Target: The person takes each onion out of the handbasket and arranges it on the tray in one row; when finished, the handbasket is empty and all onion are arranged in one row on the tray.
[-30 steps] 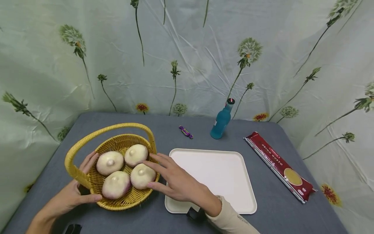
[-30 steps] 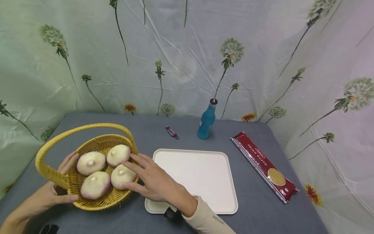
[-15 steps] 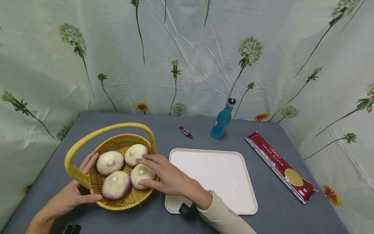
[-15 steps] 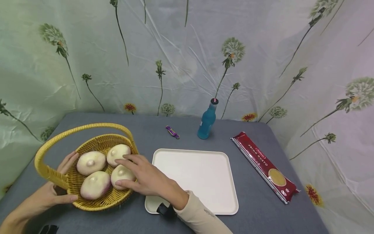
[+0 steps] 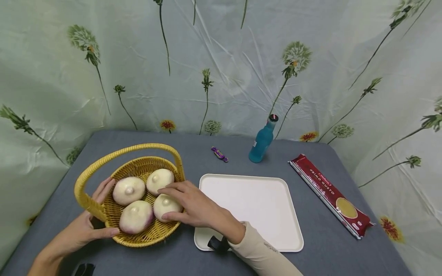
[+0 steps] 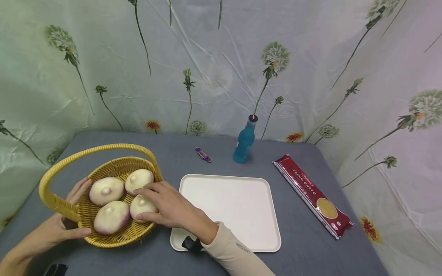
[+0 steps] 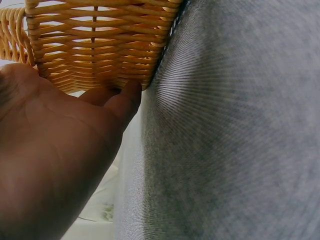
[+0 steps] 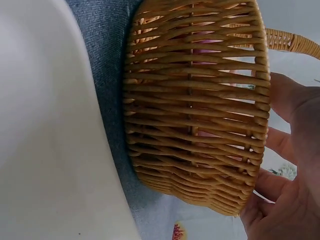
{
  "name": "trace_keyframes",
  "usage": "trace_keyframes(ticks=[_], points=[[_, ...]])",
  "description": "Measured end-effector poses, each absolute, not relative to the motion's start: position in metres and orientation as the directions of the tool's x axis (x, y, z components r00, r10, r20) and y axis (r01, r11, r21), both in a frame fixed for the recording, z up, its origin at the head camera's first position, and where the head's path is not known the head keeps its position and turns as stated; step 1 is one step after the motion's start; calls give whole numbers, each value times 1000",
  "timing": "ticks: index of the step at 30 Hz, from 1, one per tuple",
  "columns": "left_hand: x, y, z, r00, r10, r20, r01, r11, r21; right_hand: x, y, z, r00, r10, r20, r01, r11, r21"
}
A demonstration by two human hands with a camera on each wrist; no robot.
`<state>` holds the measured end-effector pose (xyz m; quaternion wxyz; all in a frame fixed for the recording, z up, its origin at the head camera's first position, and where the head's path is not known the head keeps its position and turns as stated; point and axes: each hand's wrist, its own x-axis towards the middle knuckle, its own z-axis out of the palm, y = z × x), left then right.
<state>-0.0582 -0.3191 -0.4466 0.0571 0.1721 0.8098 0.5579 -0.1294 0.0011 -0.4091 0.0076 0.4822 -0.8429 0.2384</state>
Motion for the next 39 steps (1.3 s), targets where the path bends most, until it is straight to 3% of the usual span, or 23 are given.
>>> trace_keyframes(ticks=[19, 31, 39], points=[[-58, -319, -448, -934, 343, 104, 220, 319, 922, -129, -8, -414, -542, -807, 233, -834, 482, -270], [-57, -318, -448, -934, 343, 100, 217, 323, 921, -128, -11, -413, -592, -787, 172, -795, 536, -283], [-59, -318, -449, -932, 347, 103, 220, 315, 923, -129, -11, -412, -571, -800, 183, -816, 527, -237]])
